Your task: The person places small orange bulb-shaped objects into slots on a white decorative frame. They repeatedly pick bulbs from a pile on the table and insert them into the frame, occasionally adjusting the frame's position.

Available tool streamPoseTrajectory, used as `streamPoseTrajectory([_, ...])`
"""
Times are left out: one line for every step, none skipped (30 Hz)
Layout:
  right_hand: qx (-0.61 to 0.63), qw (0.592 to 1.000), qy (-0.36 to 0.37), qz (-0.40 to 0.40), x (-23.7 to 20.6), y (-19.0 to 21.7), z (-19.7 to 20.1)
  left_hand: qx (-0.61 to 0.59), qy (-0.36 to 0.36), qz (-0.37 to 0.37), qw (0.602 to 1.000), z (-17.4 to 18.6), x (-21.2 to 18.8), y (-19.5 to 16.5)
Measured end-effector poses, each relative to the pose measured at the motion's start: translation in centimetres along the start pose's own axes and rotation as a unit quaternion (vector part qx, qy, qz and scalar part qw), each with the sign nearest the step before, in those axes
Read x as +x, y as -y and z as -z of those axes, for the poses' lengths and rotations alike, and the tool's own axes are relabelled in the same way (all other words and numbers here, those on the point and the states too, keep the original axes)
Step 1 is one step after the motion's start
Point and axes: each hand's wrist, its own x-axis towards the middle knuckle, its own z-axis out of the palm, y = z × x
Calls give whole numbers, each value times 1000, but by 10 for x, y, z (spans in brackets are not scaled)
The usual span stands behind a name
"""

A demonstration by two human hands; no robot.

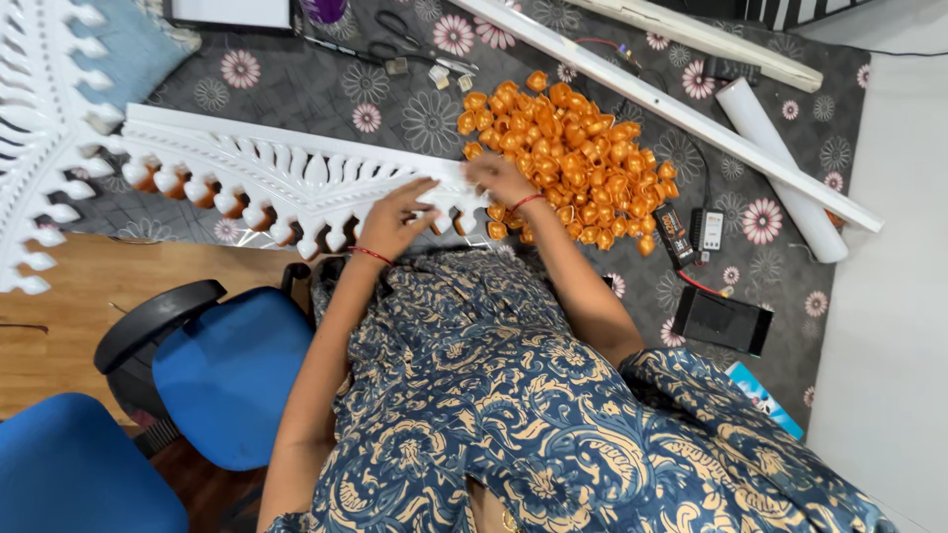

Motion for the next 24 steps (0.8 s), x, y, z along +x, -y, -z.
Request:
streamPoseTrajectory([-132, 985, -91, 68, -3, -4, 18, -5, -28, 23, 999, 3, -1, 0])
streamPoseTrajectory([-259, 939, -178, 137, -6, -7, 37, -8, -57, 46, 997, 8, -4, 4])
streamPoseTrajectory([-291, 924, -226, 102, -12, -11, 58, -11, -85, 69, 994, 14, -6, 10])
streamPoseTrajectory([-321, 904, -273, 67, -22, -14, 78, -6, -113, 86, 990, 21, -9, 18])
streamPoseTrajectory([-379, 874, -294, 81, -28, -15, 97, -1, -141, 106, 984, 29, -12, 29])
streamPoseTrajectory([-436, 840, -309, 94, -34, -15, 115, -38, -187, 138, 972, 36, -17, 41])
streamPoseTrajectory([-431, 847, -294, 99, -40, -14, 131, -75, -232, 170, 955, 41, -23, 53])
streamPoseTrajectory([-425, 854, -280, 106, -45, -12, 143, -110, -270, 140, 946, 45, -30, 64])
streamPoseTrajectory([-425, 860, -266, 100, -49, -9, 150, -144, -307, 105, 935, 51, -34, 74])
streamPoseTrajectory([-425, 864, -252, 95, -53, -6, 156, -176, -343, 68, 920, 58, -37, 83])
streamPoseTrajectory([-423, 870, -237, 89, -55, -3, 156, -175, -375, 55, 909, 66, -40, 91])
streamPoseTrajectory([-425, 867, -244, 93, -55, -2, 152, -173, -406, 44, 896, 71, -44, 97])
streamPoseTrajectory([-428, 863, -250, 97, -56, 1, 148, -172, -436, 33, 883, 74, -48, 102])
streamPoseTrajectory([-431, 860, -255, 101, -55, 3, 141, -193, -458, 70, 865, 77, -53, 104])
streamPoseTrajectory([-455, 833, -284, 139, -52, 4, 131, -214, -480, 107, 844, 80, -57, 105])
streamPoseTrajectory([-476, 803, -310, 179, -48, 6, 119, -236, -501, 143, 821, 83, -62, 106])
streamPoseTrajectory([-495, 771, -334, 219, -42, 8, 107, -237, -512, 148, 812, 85, -66, 107])
streamPoseTrajectory([-445, 810, -315, 214, -35, 10, 94, -238, -525, 155, 802, 86, -70, 107])
streamPoseTrajectory([-394, 847, -293, 206, -28, 11, 76, -238, -538, 163, 792, 88, -74, 106])
streamPoseTrajectory([-340, 879, -270, 196, -21, 11, 57, -242, -540, 176, 787, 90, -79, 104])
streamPoseTrajectory([-318, 907, -221, 164, -14, 11, 35, -246, -542, 186, 782, 93, -82, 103])
streamPoseTrajectory([-296, 930, -172, 135, -6, 11, 12, -251, -544, 193, 777, 96, -85, 101])
streamPoseTrajectory([-358, 903, -133, 198, 3, 13, -7, -262, -544, 180, 776, 100, -88, 99])
streamPoseTrajectory([-417, 866, -95, 260, 12, 14, -25, -273, -544, 166, 776, 103, -90, 97])
